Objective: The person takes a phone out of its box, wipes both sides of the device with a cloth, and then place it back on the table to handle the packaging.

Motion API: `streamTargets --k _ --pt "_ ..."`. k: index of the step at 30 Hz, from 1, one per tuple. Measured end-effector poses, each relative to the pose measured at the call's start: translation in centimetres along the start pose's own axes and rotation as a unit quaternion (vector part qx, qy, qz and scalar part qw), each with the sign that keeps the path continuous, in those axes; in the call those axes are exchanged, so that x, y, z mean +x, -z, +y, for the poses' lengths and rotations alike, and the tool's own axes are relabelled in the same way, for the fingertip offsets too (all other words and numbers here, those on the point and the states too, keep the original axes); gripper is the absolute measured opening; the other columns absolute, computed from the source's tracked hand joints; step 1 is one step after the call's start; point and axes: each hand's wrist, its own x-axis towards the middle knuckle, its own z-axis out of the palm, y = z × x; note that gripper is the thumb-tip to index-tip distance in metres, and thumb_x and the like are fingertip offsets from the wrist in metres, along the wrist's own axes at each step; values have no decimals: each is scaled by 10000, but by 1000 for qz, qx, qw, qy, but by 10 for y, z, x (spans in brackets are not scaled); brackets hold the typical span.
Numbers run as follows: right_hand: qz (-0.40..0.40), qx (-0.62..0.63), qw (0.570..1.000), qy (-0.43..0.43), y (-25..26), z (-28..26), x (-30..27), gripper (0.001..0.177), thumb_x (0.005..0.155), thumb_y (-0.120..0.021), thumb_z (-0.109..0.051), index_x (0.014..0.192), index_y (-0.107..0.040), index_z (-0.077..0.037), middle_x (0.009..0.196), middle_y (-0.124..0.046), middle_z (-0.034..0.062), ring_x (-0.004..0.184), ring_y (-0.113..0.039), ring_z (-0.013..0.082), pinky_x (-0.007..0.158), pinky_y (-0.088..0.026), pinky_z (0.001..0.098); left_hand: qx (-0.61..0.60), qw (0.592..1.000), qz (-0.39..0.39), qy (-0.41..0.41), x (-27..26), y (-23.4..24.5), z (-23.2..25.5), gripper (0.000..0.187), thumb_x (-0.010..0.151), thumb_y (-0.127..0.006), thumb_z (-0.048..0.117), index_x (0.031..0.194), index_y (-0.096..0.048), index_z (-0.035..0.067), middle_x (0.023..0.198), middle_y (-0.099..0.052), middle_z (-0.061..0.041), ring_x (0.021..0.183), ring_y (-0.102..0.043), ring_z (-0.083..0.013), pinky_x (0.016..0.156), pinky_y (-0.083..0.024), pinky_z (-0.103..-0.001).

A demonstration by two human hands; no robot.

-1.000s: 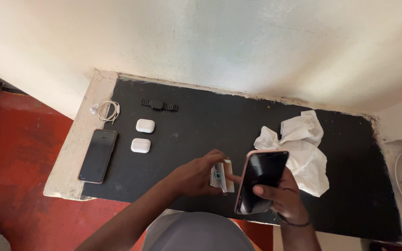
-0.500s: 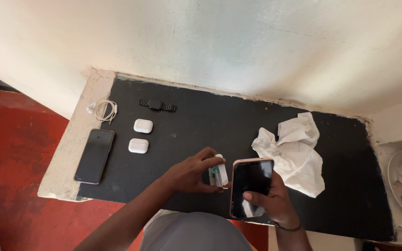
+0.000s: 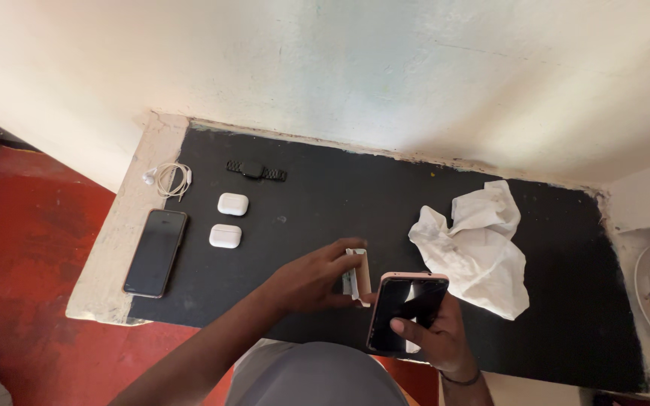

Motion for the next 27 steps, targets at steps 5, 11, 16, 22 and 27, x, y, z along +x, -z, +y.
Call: streamTargets --k 5,11,16,22,27 --pt "-1 23 1000 19 -4 4 2 495 901 -786 -95 1307 -559 72 1059 -776 250 923 -784 266 759 -669 371 49 991 104 -63 -9 -13 -5 619 733 -870 170 1260 -563 66 1527 -449 -194 1301 -606 -386 989 -592 -415" --pt "27 -97 995 8 -8 22 -5 449 858 -815 -81 1243 -630 57 1027 -730 149 913 -730 186 788 -612 322 -10 995 95 16 -4 -8 2 628 788 -897 249 1175 -439 62 1468 -494 -177 1270 -600 -396 966 -571 -442" --pt "72 16 997 14 -15 23 -12 526 845 -816 -69 1305 -597 62 1048 -716 141 936 -708 189 833 -590 332 8 999 33 37 1 8 14 614 773 -874 206 1151 -409 74 1448 -499 -186 1227 -611 -399 955 -548 -449" --pt "36 53 998 -20 -22 -2 -3 535 857 -767 -56 1332 -551 60 1237 -724 234 990 -726 223 843 -616 386 41 999 -17 13 6 20 21 591 716 -814 71 1153 -417 47 1440 -512 -180 1120 -627 -389 944 -498 -465" --pt "50 59 997 -27 -34 -4 3 549 861 -744 -49 1351 -520 57 1254 -708 256 1071 -746 292 917 -619 435 46 998 -44 12 19 24 26 620 637 -860 103 1095 -445 54 1418 -515 -171 1097 -627 -387 927 -495 -460"
